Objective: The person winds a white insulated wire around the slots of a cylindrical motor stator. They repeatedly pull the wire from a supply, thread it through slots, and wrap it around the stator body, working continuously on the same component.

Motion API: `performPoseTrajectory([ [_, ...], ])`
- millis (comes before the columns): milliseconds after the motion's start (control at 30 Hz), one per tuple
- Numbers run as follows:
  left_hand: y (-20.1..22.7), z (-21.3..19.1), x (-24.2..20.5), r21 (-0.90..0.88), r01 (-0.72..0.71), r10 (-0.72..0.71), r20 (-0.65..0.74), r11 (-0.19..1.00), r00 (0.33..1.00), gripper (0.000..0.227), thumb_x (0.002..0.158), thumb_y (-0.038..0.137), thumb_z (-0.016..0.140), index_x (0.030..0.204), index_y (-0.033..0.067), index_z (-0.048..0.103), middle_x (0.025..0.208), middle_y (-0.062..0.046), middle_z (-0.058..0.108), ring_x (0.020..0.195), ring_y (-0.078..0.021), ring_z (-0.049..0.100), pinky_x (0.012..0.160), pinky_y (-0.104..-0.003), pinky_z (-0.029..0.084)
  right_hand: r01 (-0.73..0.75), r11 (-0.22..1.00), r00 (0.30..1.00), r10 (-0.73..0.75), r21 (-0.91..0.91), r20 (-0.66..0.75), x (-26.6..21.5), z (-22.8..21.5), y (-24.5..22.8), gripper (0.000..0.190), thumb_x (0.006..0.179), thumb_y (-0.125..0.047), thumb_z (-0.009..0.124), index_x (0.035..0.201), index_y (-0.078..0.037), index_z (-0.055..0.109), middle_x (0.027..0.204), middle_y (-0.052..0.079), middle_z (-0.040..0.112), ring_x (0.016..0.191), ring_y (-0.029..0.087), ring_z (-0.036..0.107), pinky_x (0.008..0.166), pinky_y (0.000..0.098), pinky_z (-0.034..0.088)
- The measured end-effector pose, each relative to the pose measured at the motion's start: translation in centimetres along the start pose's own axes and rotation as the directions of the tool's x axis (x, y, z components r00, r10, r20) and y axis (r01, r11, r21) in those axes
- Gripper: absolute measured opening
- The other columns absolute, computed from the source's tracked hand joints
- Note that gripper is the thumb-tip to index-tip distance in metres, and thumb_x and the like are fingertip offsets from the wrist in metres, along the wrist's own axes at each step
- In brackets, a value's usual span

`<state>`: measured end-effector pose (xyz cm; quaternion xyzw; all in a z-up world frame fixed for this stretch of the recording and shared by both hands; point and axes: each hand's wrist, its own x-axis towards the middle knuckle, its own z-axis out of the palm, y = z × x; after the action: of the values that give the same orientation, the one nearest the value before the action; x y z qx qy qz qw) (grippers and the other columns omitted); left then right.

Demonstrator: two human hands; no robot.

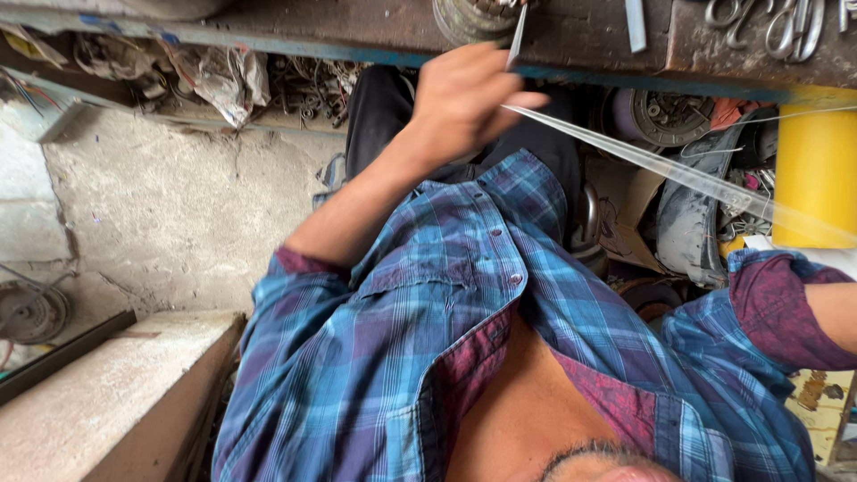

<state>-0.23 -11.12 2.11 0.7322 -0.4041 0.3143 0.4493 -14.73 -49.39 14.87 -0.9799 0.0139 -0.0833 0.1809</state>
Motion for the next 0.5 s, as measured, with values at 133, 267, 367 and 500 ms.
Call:
performPoseTrajectory([
  [133,-0.1,-3.3,-1.8,-0.040,0.273,-0.275,-0.041,0.961,0.961,0.030,0.100,0.011,0.077,0.082,-0.0009,0.057,0.082,-0.013,0.050,0.076,-0.0306,0.057,0.068,-0.044,0.044,-0.015,1.000,0.997,0.017,-0.017,0.082,0.4,0.7,-1.5,0.013,0.106,-0.015,0.061,0.109,-0.004,0.067,0.078,0.010,0.067,0.063,0.020,0.062,0.061,0.0340,0.050],
  [267,0.1,-3.7,-1.7,-0.138,0.307,-0.315,-0.047,0.942,0.948,0.011,0.097,0.006,0.079,0.099,-0.0005,0.071,0.091,-0.012,0.064,0.084,-0.0272,0.067,0.073,-0.038,0.051,-0.008,1.000,0.985,0.010,-0.011,0.171,1.3,1.3,-2.6,0.013,0.105,-0.014,0.063,0.112,-0.004,0.068,0.079,0.010,0.068,0.064,0.020,0.062,0.060,0.0337,0.049],
  [367,0.4,-3.9,-0.9,-0.318,0.342,-0.394,-0.114,0.884,0.912,0.018,0.100,0.001,0.077,0.117,0.0008,0.071,0.109,-0.012,0.070,0.102,-0.0246,0.071,0.089,-0.032,0.056,-0.005,1.000,0.968,0.002,0.014,0.252,1.8,1.4,-2.9,0.014,0.104,-0.012,0.065,0.114,-0.003,0.069,0.080,0.010,0.069,0.064,0.020,0.063,0.060,0.0335,0.049],
  [500,0.7,-5.5,0.8,-0.236,0.396,-0.430,-0.116,0.887,0.895,0.036,0.103,-0.006,0.070,0.137,0.0052,0.067,0.130,-0.011,0.065,0.123,-0.0207,0.065,0.106,-0.028,0.052,-0.018,0.996,0.922,-0.017,0.086,0.388,2.4,2.7,-2.9,0.016,0.103,-0.010,0.068,0.116,-0.003,0.071,0.082,0.011,0.071,0.065,0.020,0.063,0.060,0.0332,0.049],
])
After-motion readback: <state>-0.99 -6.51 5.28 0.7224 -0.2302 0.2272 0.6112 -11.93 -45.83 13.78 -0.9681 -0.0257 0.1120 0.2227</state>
